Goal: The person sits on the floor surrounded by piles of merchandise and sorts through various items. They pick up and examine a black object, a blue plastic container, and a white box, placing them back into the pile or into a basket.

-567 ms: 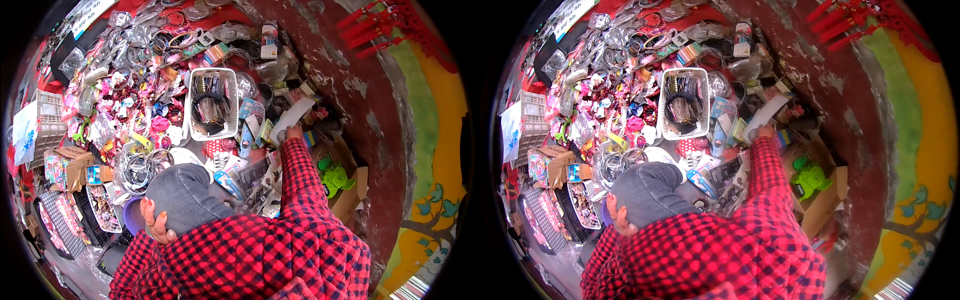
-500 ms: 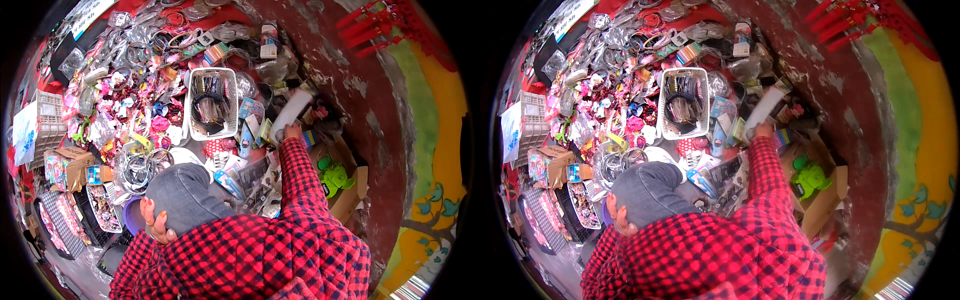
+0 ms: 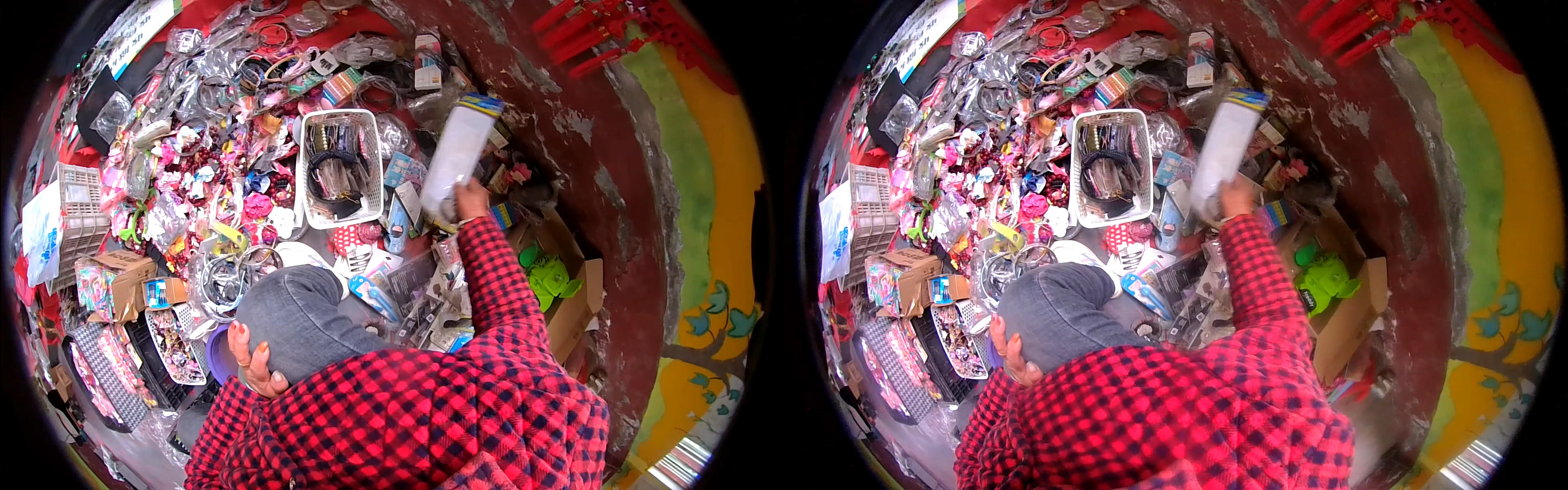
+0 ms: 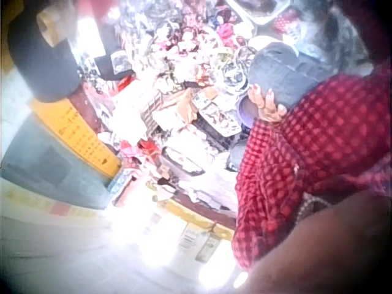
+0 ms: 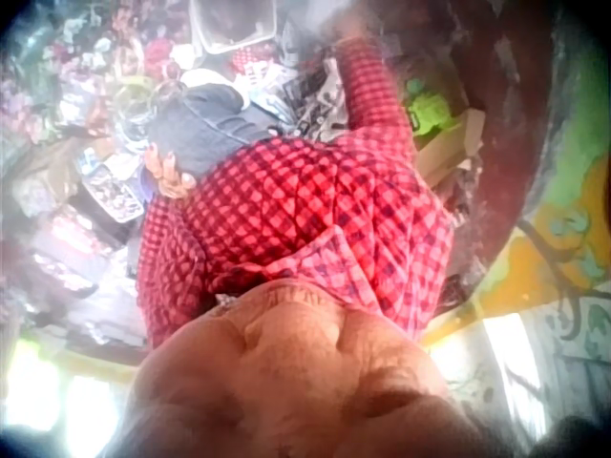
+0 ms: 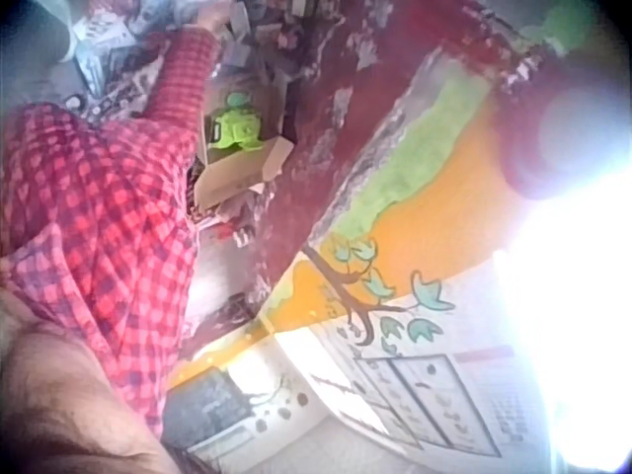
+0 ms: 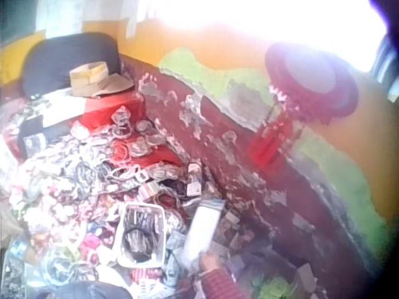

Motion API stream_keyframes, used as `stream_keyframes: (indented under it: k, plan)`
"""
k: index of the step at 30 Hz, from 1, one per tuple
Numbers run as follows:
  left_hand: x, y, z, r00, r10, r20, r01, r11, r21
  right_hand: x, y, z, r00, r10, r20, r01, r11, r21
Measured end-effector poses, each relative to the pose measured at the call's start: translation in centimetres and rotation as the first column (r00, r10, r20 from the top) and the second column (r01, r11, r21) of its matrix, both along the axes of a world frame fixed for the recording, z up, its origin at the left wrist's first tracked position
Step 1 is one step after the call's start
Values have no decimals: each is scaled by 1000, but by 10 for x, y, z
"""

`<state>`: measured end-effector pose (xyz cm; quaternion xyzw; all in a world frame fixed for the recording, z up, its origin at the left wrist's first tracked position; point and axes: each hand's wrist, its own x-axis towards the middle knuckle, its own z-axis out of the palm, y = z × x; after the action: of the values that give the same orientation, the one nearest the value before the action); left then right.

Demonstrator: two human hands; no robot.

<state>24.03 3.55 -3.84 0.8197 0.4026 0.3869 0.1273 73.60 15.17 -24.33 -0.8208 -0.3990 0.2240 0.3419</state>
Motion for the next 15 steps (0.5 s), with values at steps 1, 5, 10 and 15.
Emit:
stream_keyframes:
  k: [1, 5, 10, 15]
  plan:
    - [0, 1, 0, 1000, -10, 7, 10, 1000, -7, 36, -7, -19, 999, -33, -31, 36, 996, 77]
    - [1, 1, -2, 1000, -4, 19, 4, 1000, -6, 130, -30, 33, 956, -243, 164, 259, 962, -83]
    - [5, -5, -2, 999, 47, 16, -47, 999, 4, 132, -44, 77, 599, -768, 227, 785, 619, 22]
    - [7, 2, -2, 1000, 12, -2, -12, 1000, 10, 104, -24, 9, 942, -19, 336, 135, 935, -327]
